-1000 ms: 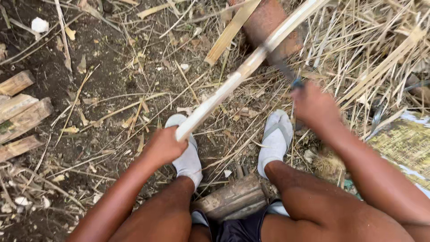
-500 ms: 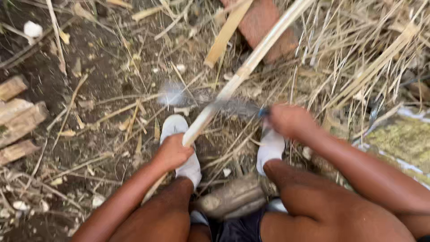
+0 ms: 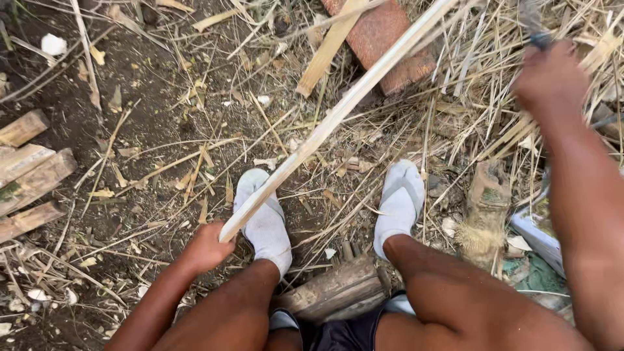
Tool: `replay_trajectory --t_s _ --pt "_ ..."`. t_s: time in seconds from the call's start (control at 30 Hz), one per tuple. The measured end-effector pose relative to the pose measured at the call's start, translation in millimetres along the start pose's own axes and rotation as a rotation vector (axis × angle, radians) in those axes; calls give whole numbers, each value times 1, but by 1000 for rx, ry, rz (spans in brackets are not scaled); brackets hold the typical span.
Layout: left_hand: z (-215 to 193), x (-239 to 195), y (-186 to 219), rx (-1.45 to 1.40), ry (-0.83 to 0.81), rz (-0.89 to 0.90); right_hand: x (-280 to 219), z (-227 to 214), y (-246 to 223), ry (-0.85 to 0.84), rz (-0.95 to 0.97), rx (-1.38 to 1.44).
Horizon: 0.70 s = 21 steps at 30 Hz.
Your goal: The person uses a machete to split a long bamboo pole into thin strips. They hold the pole with their left hand and repeatedly strike it with the machete in their right hand, working over a brick placed on the ground.
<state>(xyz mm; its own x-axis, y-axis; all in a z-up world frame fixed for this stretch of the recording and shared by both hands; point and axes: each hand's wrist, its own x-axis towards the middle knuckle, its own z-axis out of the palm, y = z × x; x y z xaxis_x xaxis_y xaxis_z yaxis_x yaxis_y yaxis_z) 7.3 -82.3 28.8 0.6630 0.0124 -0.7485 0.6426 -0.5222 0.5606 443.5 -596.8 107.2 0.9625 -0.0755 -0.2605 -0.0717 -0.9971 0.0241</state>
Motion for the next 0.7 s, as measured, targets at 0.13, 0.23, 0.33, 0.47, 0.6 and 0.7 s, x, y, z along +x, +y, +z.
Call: replay_trajectory --t_s 0.13,0.23,0.33,0.47,0.6,0.7 --pt "-15 17 17 -74 -203 -142 -11 -4 -7 4 -61 -86" --pt "-17 43 61 -72 -272 -140 -81 15 -66 -441 -10 22" --pt "-10 45 97 -294 -388 -236 -182 19 -105 -602 -547 -43" --pt "-1 47 109 -696 -590 -143 -156 13 -132 -880 -167 -143" --pt "19 56 103 -644 -523 -143 -166 14 -113 -605 -447 -132" --pt "30 61 92 -600 -473 -130 -182 44 -107 -728 -649 -240"
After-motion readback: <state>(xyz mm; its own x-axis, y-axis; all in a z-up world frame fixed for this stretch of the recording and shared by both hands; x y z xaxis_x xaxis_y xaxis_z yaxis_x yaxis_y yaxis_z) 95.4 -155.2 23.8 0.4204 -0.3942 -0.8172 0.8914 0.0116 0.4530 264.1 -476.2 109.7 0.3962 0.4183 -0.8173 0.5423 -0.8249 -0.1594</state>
